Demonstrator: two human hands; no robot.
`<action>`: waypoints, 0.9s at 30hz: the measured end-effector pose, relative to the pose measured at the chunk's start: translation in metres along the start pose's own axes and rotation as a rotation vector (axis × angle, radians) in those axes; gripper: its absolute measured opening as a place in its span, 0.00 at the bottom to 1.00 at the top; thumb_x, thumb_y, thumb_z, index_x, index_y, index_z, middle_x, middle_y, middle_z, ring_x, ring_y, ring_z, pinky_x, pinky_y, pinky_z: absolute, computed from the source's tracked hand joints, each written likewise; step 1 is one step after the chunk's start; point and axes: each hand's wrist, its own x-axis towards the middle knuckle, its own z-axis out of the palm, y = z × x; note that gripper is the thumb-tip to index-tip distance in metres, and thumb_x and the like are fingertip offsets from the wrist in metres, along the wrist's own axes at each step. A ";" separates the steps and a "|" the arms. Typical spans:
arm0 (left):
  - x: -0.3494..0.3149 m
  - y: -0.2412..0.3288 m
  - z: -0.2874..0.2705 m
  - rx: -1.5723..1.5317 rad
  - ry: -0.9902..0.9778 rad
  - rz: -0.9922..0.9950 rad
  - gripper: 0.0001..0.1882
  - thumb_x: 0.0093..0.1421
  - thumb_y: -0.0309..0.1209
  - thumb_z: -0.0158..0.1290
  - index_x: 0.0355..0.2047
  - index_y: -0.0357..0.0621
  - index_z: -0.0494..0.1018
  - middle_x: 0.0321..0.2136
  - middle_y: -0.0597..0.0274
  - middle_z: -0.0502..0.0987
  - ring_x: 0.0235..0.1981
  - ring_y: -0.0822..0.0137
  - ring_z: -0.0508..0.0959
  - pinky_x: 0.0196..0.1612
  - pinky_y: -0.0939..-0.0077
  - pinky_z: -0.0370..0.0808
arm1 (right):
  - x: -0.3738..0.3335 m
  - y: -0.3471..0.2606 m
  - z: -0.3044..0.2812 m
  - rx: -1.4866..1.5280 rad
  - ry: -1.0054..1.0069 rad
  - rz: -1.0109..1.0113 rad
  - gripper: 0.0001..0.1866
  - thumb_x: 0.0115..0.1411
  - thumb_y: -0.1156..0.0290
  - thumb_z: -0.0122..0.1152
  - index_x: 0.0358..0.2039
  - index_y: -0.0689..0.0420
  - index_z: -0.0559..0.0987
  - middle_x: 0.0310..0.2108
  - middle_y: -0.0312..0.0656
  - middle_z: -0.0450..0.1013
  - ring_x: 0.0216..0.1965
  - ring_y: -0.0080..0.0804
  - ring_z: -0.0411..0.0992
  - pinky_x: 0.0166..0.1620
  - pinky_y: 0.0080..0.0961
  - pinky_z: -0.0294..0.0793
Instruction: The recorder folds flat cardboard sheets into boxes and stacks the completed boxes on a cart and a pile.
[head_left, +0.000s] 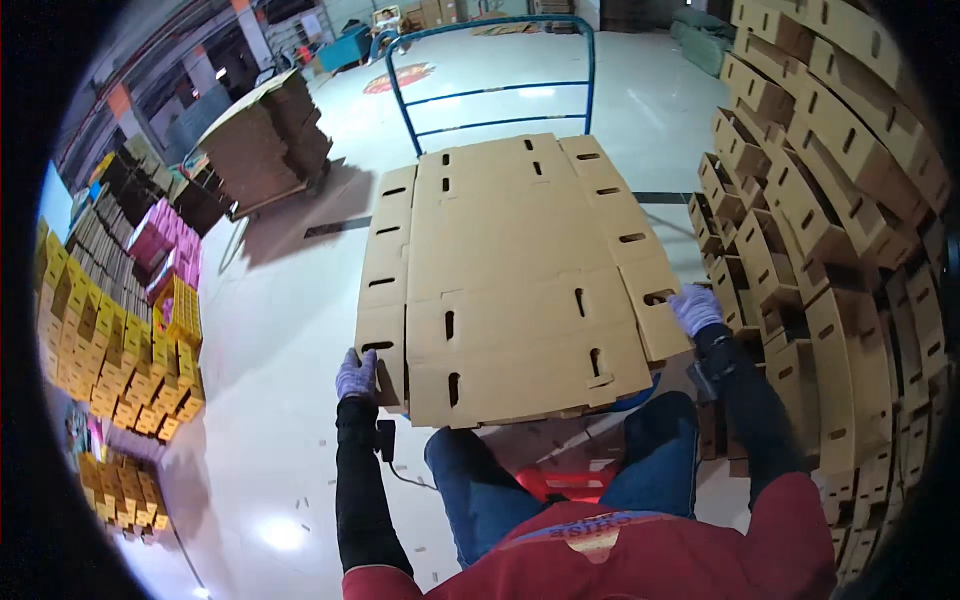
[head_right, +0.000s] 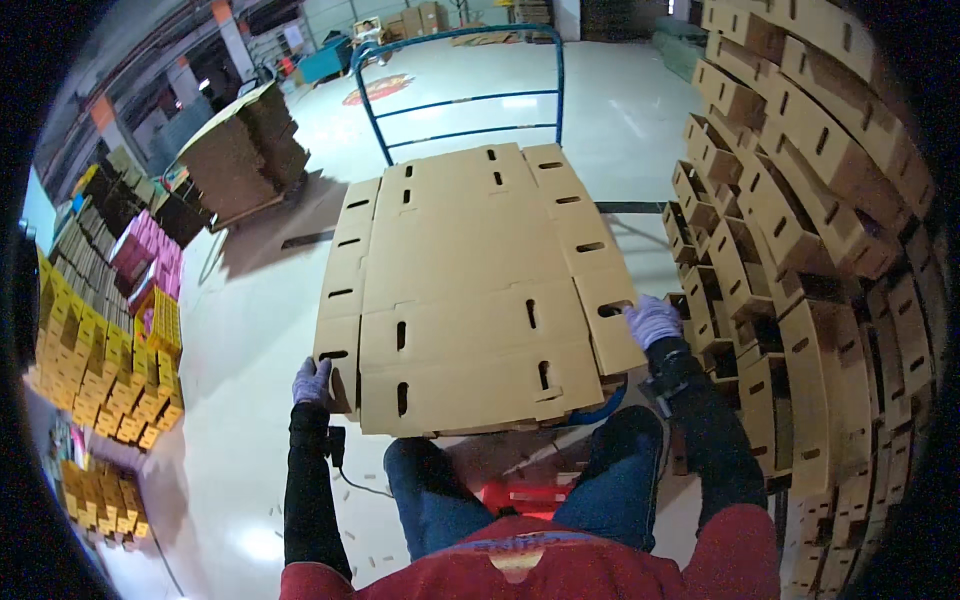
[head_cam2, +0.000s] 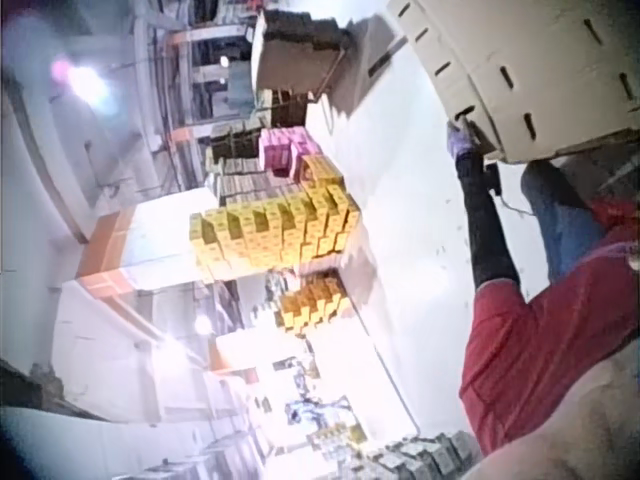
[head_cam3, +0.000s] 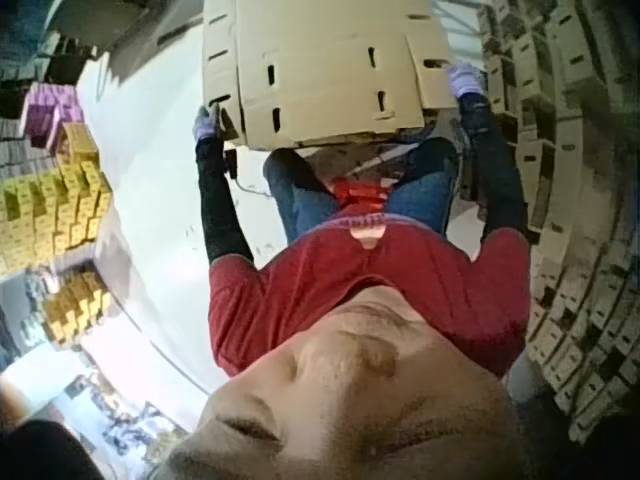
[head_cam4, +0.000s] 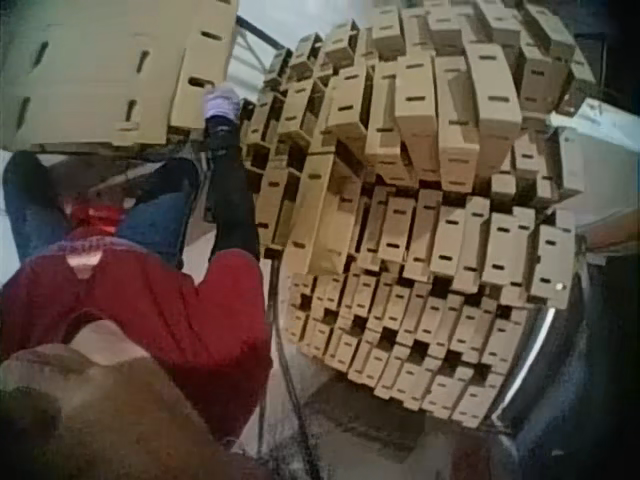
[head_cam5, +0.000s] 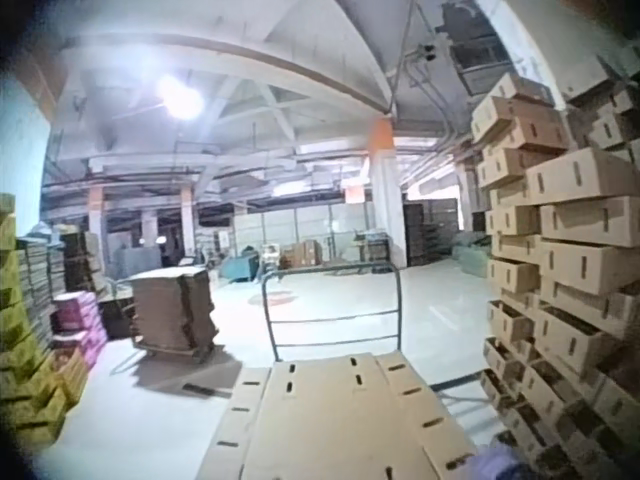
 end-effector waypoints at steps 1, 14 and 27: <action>-0.006 0.019 -0.006 -0.086 -0.095 -0.052 0.29 0.53 0.45 0.53 0.48 0.35 0.67 0.40 0.46 0.75 0.42 0.54 0.75 0.43 0.64 0.70 | -0.002 0.002 -0.012 -0.063 0.002 -0.001 0.25 0.54 0.50 0.50 0.38 0.62 0.74 0.38 0.53 0.72 0.40 0.48 0.70 0.45 0.37 0.68; -0.033 -0.098 -0.052 -0.064 0.190 -0.199 0.23 0.52 0.41 0.53 0.42 0.36 0.71 0.39 0.46 0.75 0.41 0.57 0.75 0.45 0.67 0.70 | -0.061 -0.086 -0.123 1.014 -0.464 -0.333 0.15 0.58 0.60 0.53 0.38 0.60 0.74 0.32 0.38 0.72 0.32 0.23 0.68 0.37 0.22 0.69; -0.288 -0.273 0.057 -1.766 0.366 -0.915 0.29 0.58 0.51 0.44 0.54 0.49 0.58 0.39 0.47 0.68 0.36 0.56 0.72 0.36 0.67 0.74 | -0.140 -0.253 -0.180 0.768 -0.582 -0.752 0.20 0.55 0.58 0.52 0.41 0.61 0.73 0.31 0.38 0.71 0.33 0.23 0.68 0.38 0.20 0.67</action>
